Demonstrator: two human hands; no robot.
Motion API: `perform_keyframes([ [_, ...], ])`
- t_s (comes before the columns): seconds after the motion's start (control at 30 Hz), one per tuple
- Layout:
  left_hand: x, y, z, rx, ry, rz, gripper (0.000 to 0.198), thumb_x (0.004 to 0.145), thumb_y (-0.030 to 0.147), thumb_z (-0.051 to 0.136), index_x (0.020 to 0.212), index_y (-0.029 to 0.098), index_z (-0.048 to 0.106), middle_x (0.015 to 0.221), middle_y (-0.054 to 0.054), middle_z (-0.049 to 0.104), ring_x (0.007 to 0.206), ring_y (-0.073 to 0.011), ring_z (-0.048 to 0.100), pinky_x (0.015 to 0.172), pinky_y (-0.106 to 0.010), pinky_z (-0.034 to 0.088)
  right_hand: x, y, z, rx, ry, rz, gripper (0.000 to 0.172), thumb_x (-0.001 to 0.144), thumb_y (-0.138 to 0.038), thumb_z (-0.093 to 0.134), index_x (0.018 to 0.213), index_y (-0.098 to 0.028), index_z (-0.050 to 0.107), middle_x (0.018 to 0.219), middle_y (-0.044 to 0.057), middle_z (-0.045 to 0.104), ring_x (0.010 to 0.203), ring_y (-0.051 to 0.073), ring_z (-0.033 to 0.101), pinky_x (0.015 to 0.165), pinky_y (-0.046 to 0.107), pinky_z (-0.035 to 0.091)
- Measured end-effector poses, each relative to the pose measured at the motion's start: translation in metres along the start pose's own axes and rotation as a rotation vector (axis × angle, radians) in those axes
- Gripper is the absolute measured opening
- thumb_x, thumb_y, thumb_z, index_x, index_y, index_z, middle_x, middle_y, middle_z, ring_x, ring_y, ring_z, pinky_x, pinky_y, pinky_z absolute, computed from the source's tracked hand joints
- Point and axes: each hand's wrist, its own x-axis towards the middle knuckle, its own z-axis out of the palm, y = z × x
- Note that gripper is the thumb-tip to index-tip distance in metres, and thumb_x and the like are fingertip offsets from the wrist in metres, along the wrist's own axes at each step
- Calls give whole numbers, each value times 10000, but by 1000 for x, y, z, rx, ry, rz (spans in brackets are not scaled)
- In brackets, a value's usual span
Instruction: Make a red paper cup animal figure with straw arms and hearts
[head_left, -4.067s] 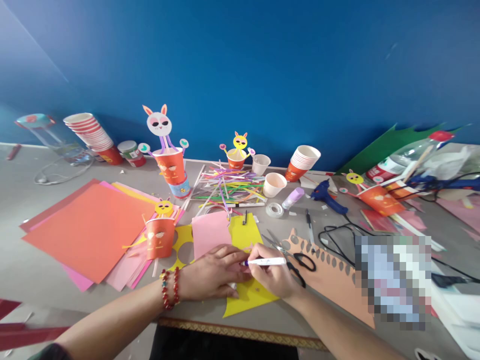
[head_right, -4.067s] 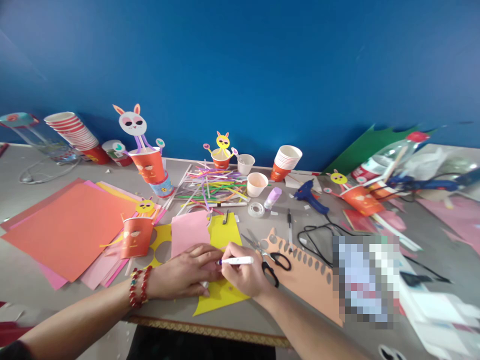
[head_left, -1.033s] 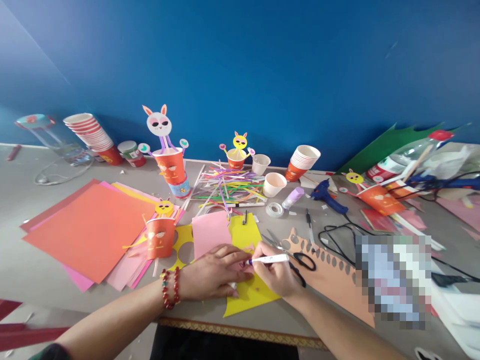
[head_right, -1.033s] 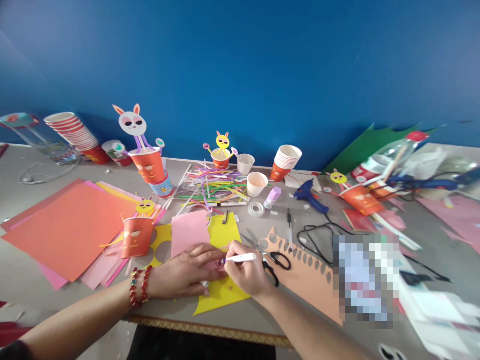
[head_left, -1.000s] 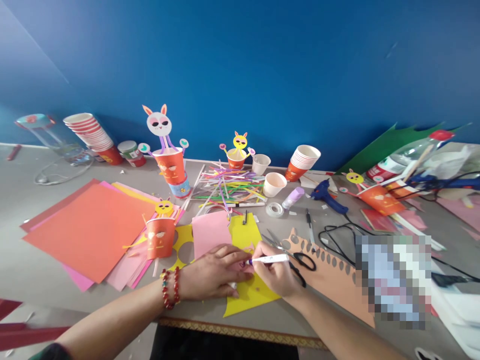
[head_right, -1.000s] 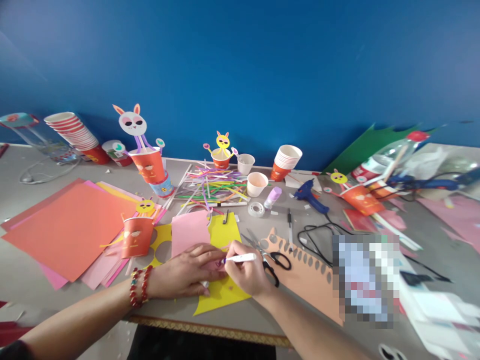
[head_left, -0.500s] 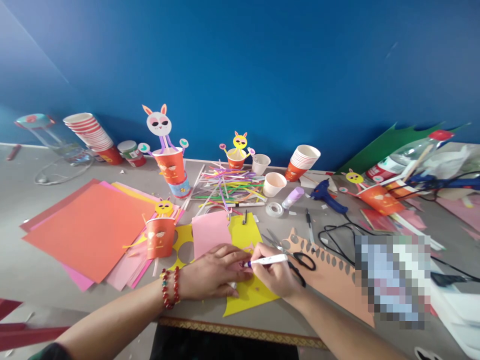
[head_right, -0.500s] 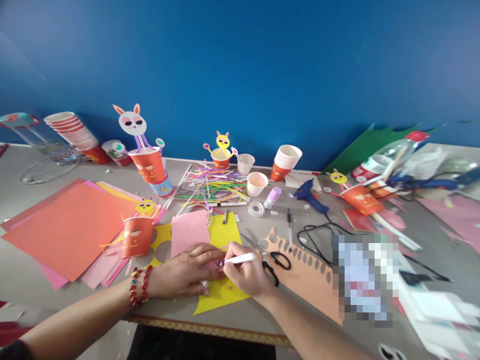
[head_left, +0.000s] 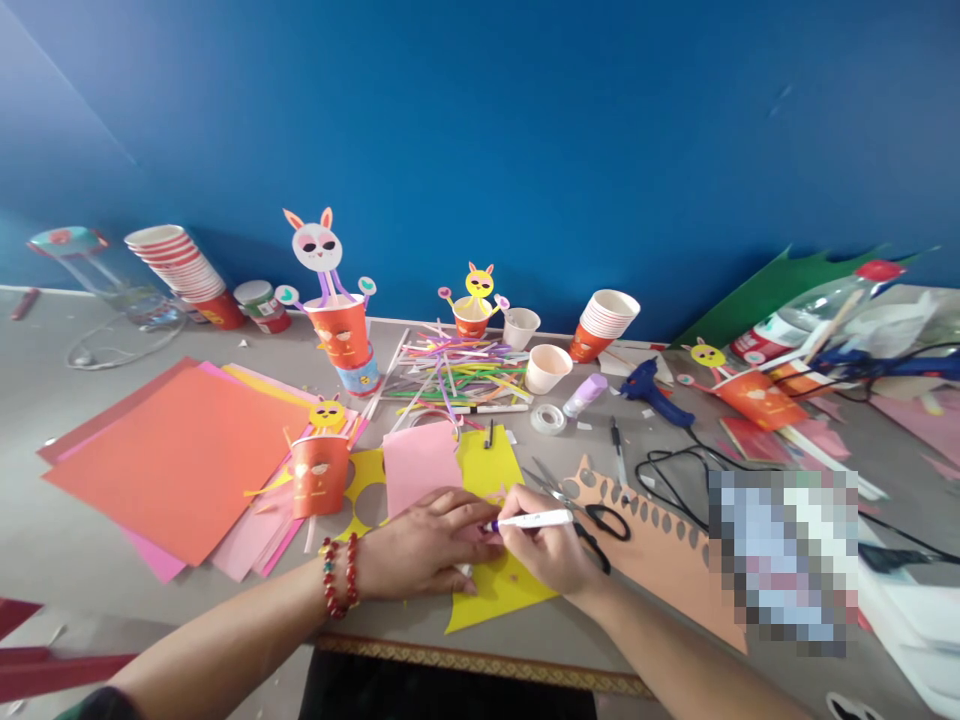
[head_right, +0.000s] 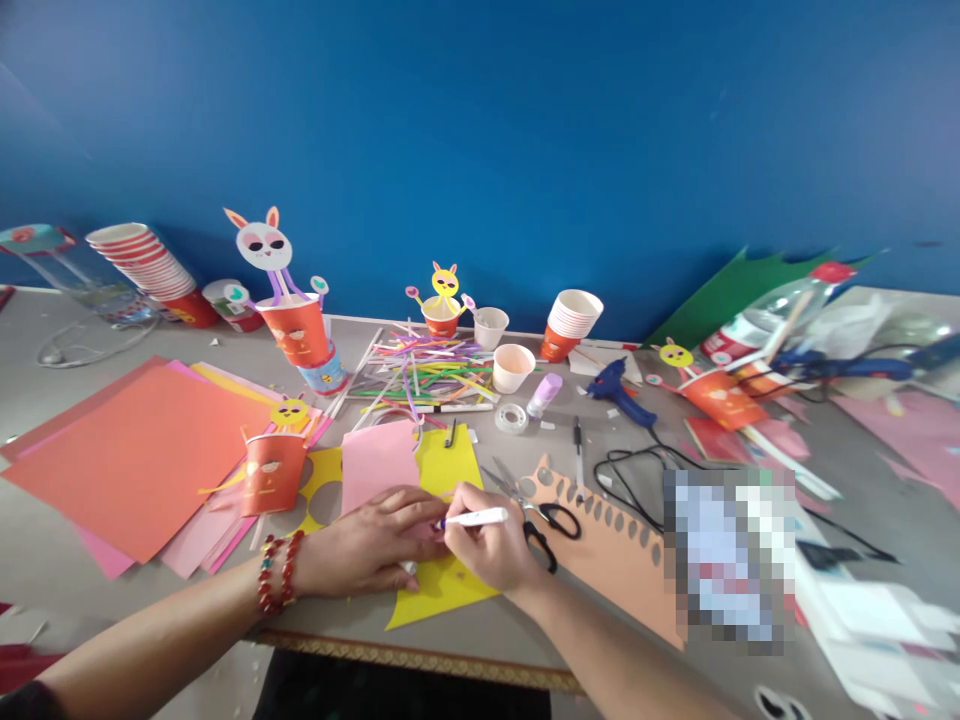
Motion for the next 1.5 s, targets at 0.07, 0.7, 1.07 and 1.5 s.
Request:
perform_keyframes([
  [0.07,0,0,0,-1,1,1,493,957,525,529,1386,283,544,1506,-88,477,1326,-303,455,1153,-460,348,0,0,0,-2,-2,-1,140,830,-200,529,700,-237,494,602,-37,544,544,147,509,542,269,396],
  [0.7,0,0,0,-7,7,-2,487,958,527,526,1387,295,539,1507,-85,479,1323,-304,458,1153,-458,344,0,-1,-1,4,-7,-6,147,827,-190,532,695,-238,489,601,-40,542,539,144,499,533,267,386],
  [1.07,-1,-1,1,9,-17,-6,509,966,547,497,1407,294,520,1534,-82,447,1341,-306,435,1147,-453,344,0,0,0,17,-1,-17,146,815,-174,529,690,-235,484,590,-46,512,528,138,468,529,263,368],
  [1.5,-1,-1,0,-8,21,8,484,961,517,528,1392,296,537,1505,-85,481,1330,-302,457,1151,-453,348,1,-4,-2,23,22,-11,143,828,-192,526,696,-237,496,591,-39,522,528,143,475,518,265,373],
])
